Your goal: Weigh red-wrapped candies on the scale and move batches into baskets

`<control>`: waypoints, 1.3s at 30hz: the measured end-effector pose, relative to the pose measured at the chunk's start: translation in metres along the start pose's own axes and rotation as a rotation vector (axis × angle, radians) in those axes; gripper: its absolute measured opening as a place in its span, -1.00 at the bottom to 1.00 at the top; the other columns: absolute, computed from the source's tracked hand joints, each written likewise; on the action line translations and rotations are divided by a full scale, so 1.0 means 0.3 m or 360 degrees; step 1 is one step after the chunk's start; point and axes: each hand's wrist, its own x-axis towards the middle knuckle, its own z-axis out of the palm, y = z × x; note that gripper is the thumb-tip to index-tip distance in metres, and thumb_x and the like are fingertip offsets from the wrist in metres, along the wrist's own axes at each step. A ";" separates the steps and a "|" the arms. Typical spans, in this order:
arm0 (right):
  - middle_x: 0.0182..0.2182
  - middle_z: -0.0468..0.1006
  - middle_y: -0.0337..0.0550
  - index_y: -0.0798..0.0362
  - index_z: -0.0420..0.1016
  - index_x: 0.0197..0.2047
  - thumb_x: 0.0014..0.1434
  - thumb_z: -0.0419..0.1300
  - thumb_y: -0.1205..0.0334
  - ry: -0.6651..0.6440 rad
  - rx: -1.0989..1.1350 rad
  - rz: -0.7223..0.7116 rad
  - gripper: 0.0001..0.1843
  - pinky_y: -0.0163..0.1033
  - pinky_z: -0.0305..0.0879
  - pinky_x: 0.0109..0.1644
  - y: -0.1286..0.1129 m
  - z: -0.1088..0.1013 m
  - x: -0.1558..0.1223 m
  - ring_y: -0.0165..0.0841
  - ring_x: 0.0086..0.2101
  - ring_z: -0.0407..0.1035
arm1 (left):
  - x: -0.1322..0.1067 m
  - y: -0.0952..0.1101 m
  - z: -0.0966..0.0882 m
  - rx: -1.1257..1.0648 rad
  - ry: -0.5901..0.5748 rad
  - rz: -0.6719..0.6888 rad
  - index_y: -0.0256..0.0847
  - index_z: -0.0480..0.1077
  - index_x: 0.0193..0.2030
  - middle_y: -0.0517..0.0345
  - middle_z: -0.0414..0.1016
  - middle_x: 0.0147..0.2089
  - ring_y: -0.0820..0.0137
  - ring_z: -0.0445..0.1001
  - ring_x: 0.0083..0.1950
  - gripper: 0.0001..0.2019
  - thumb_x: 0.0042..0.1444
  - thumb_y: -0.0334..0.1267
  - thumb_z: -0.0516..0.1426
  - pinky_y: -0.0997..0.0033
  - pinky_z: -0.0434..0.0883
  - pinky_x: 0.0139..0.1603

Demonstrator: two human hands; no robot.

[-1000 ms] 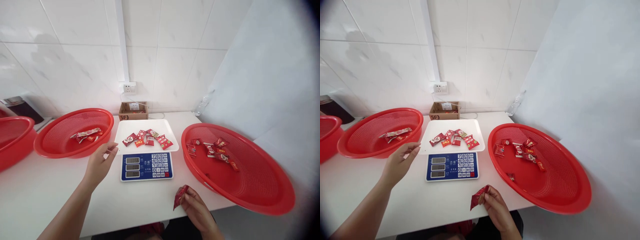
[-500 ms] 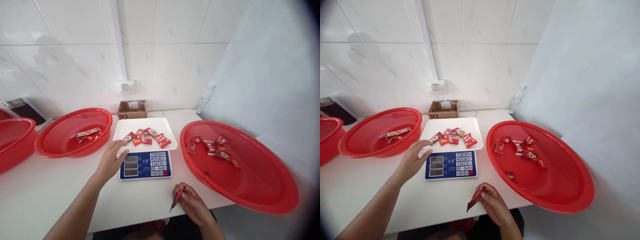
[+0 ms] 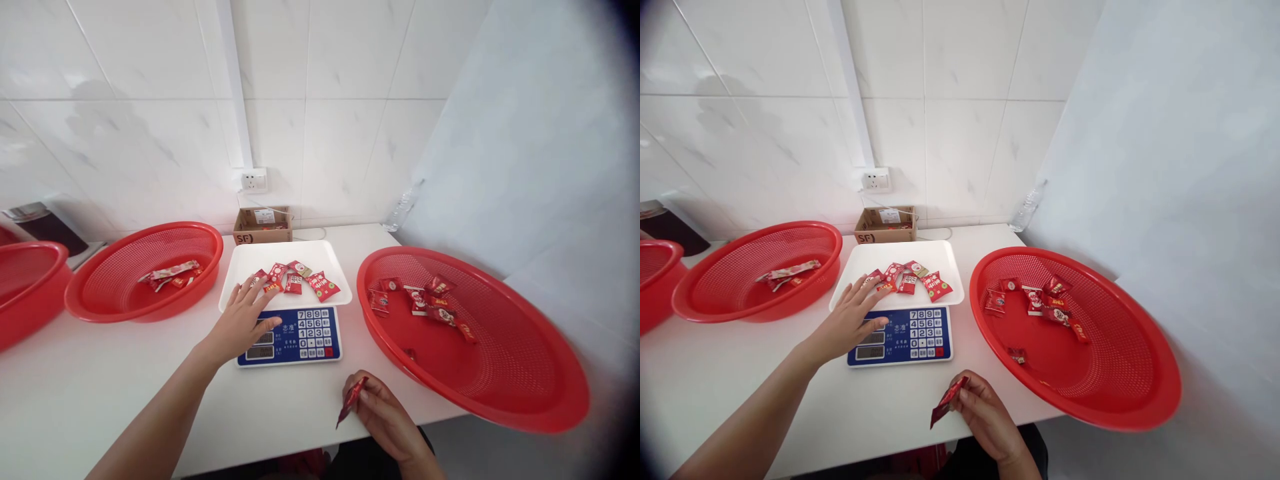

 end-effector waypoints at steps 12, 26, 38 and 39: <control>-0.49 0.46 -0.24 0.07 0.51 -0.41 -0.02 0.36 0.13 -0.0053 0.0077 0.0012 -0.80 -0.32 0.14 -0.27 0.015 -0.014 0.007 -0.46 -0.42 0.28 | -0.023 -0.050 -0.015 0.0175 -0.0124 -0.0089 0.00 0.09 0.31 0.07 0.11 0.37 0.14 -0.01 0.39 -0.43 0.23 0.14 -0.18 -0.07 0.06 0.30; -0.47 0.48 -0.23 0.08 0.51 -0.40 -0.01 0.35 0.14 -0.0071 0.0046 -0.0018 -0.81 -0.31 0.14 -0.26 0.019 -0.013 0.005 -0.46 -0.41 0.28 | 0.115 0.054 -0.030 0.0142 -0.0218 0.0194 0.02 0.03 0.33 0.03 -0.12 0.44 0.06 -0.23 0.43 -0.37 0.19 0.21 -0.18 -0.12 -0.11 0.34; -0.46 0.50 -0.21 0.08 0.51 -0.40 0.01 0.34 0.15 -0.0093 0.0063 -0.0014 -0.81 -0.30 0.14 -0.25 0.026 -0.016 0.005 -0.45 -0.41 0.30 | 0.124 0.010 -0.032 0.0172 -0.0367 0.0146 -0.02 0.00 0.35 0.00 -0.06 0.42 0.10 -0.15 0.42 -0.34 0.20 0.22 -0.23 -0.10 -0.07 0.32; -0.47 0.50 -0.22 0.08 0.51 -0.40 0.00 0.34 0.15 -0.0094 0.0065 -0.0013 -0.81 -0.30 0.14 -0.25 0.027 -0.016 0.006 -0.45 -0.41 0.30 | 0.122 0.011 -0.035 0.0171 -0.0360 0.0145 -0.03 0.01 0.35 -0.01 -0.08 0.43 0.10 -0.15 0.43 -0.34 0.19 0.22 -0.24 -0.09 -0.07 0.32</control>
